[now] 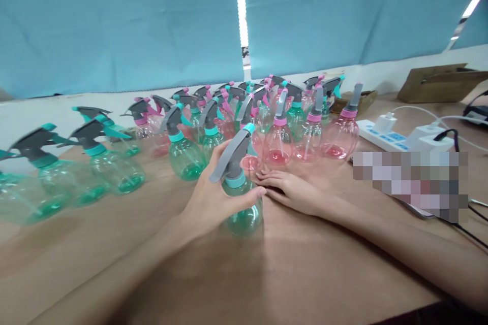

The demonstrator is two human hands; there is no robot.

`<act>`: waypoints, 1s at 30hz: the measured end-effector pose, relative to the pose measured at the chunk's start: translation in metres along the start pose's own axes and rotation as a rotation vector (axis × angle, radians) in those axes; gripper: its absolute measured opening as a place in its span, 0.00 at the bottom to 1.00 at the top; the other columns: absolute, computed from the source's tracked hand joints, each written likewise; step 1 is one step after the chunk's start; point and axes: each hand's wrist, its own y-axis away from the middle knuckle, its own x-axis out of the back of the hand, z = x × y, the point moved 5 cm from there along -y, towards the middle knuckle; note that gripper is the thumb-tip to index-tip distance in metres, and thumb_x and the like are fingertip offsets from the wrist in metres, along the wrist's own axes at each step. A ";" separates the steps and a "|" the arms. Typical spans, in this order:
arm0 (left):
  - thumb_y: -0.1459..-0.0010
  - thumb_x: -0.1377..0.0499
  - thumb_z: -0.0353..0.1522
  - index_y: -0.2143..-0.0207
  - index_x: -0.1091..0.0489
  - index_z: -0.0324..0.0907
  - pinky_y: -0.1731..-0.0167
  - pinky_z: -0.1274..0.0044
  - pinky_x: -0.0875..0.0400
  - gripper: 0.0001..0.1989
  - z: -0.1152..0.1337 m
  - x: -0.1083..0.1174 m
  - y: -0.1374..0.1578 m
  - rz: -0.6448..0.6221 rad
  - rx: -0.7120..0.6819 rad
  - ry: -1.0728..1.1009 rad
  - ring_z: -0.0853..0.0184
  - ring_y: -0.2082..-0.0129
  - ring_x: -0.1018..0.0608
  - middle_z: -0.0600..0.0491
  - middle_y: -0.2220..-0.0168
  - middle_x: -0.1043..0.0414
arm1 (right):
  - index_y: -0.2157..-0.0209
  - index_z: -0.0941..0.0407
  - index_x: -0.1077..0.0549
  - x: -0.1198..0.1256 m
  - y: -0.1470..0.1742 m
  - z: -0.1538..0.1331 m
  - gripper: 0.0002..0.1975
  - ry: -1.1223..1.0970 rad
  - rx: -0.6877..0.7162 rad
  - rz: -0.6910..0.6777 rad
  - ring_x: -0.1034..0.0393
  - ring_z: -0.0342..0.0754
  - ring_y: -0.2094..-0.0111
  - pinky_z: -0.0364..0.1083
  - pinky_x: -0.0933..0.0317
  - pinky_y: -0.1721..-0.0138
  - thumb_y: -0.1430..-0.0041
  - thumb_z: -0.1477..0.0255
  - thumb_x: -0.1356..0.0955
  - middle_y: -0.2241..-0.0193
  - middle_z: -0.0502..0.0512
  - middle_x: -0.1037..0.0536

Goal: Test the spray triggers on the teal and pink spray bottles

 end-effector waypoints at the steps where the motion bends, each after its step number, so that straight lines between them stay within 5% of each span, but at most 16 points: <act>1: 0.50 0.36 0.37 0.40 0.50 0.51 0.54 0.72 0.31 0.37 -0.001 -0.001 0.004 -0.012 -0.007 -0.022 0.59 0.53 0.27 0.51 0.44 0.37 | 0.46 0.55 0.31 0.000 0.000 -0.001 0.18 0.014 0.002 -0.013 0.35 0.52 0.44 0.55 0.42 0.43 0.35 0.69 0.40 0.46 0.57 0.28; 8: 0.46 0.39 0.37 0.52 0.39 0.41 0.51 0.64 0.33 0.21 -0.009 -0.005 0.029 -0.054 0.040 -0.059 0.57 0.51 0.27 0.46 0.52 0.30 | 0.51 0.55 0.27 -0.001 -0.005 -0.012 0.15 0.145 -0.002 -0.066 0.31 0.54 0.48 0.55 0.38 0.47 0.35 0.70 0.40 0.50 0.58 0.25; 13: 0.46 0.39 0.38 0.48 0.40 0.43 0.51 0.64 0.32 0.25 -0.014 0.008 0.042 -0.077 0.041 -0.057 0.57 0.50 0.27 0.47 0.50 0.30 | 0.56 0.53 0.24 0.002 -0.014 -0.023 0.14 0.249 -0.030 -0.119 0.28 0.55 0.54 0.53 0.33 0.55 0.35 0.71 0.40 0.56 0.56 0.21; 17: 0.47 0.38 0.40 0.43 0.45 0.45 0.51 0.65 0.32 0.32 -0.027 0.034 0.056 -0.048 0.078 -0.057 0.56 0.49 0.27 0.48 0.46 0.31 | 0.57 0.52 0.24 0.008 -0.028 -0.040 0.13 0.278 -0.072 -0.101 0.26 0.52 0.58 0.49 0.33 0.60 0.36 0.70 0.39 0.58 0.54 0.20; 24: 0.47 0.40 0.47 0.49 0.38 0.46 0.65 0.67 0.30 0.27 -0.068 0.091 0.088 0.128 0.212 -0.255 0.54 0.60 0.23 0.50 0.57 0.25 | 0.57 0.51 0.24 0.015 -0.074 -0.072 0.12 0.258 -0.168 0.047 0.25 0.50 0.66 0.47 0.35 0.68 0.38 0.67 0.37 0.65 0.51 0.19; 30: 0.50 0.37 0.48 0.52 0.36 0.45 0.65 0.68 0.32 0.27 -0.103 0.130 0.098 0.284 0.253 -0.338 0.51 0.58 0.24 0.49 0.59 0.26 | 0.59 0.53 0.24 0.008 -0.106 -0.091 0.11 0.158 -0.136 0.163 0.25 0.48 0.69 0.47 0.35 0.67 0.38 0.66 0.36 0.62 0.50 0.19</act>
